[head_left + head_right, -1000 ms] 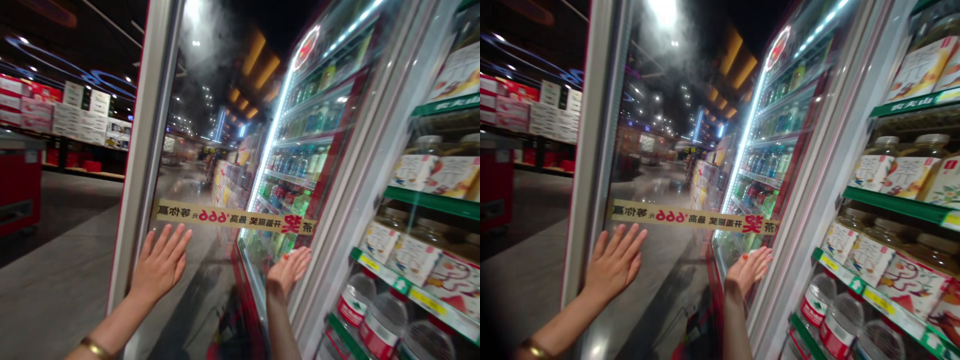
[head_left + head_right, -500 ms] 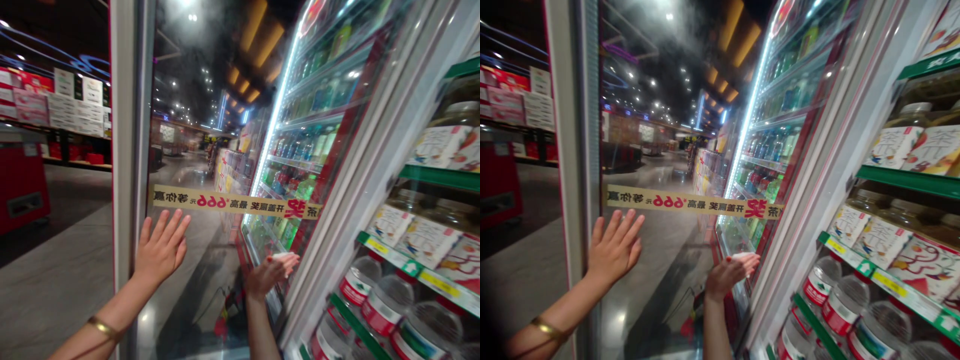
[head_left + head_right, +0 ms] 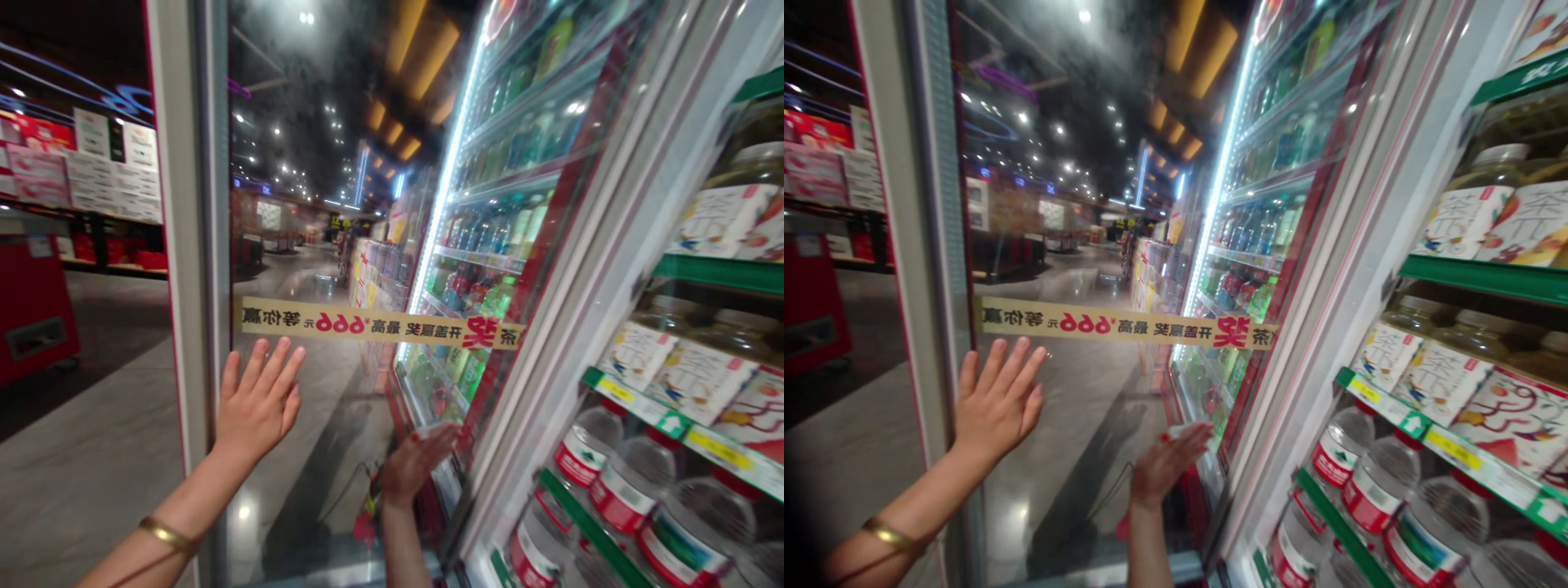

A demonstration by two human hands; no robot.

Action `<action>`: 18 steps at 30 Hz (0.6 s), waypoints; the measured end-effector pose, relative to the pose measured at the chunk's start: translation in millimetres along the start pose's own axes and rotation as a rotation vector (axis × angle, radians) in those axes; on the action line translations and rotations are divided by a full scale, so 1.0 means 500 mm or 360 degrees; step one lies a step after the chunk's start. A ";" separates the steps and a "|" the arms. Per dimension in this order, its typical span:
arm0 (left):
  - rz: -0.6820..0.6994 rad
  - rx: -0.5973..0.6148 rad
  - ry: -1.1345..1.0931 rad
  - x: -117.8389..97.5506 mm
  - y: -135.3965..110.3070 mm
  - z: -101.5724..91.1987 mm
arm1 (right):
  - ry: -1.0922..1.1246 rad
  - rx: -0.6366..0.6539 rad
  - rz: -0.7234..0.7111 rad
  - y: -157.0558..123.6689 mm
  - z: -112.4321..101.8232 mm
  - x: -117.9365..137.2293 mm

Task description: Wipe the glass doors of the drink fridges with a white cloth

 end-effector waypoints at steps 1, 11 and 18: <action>0.0005 -0.0007 -0.0008 0.000 0.001 0.000 | 0.0023 -0.0039 -0.0036 -0.022 0.000 0.042; -0.0027 0.0011 0.0007 0.003 -0.002 0.004 | -0.0077 -0.0212 0.0220 -0.054 -0.019 -0.048; -0.0026 0.0029 -0.0016 0.007 -0.004 0.004 | 0.0194 -0.0089 -0.0290 -0.123 -0.029 0.154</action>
Point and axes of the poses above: each hand's wrist, its own y-axis towards the middle knuckle, its own z-axis out of the palm, x = y × z, the point moved 4 cm from there along y, towards the middle knuckle, and after that the axes turned 12 degrees about -x, right-handed, at the moved point
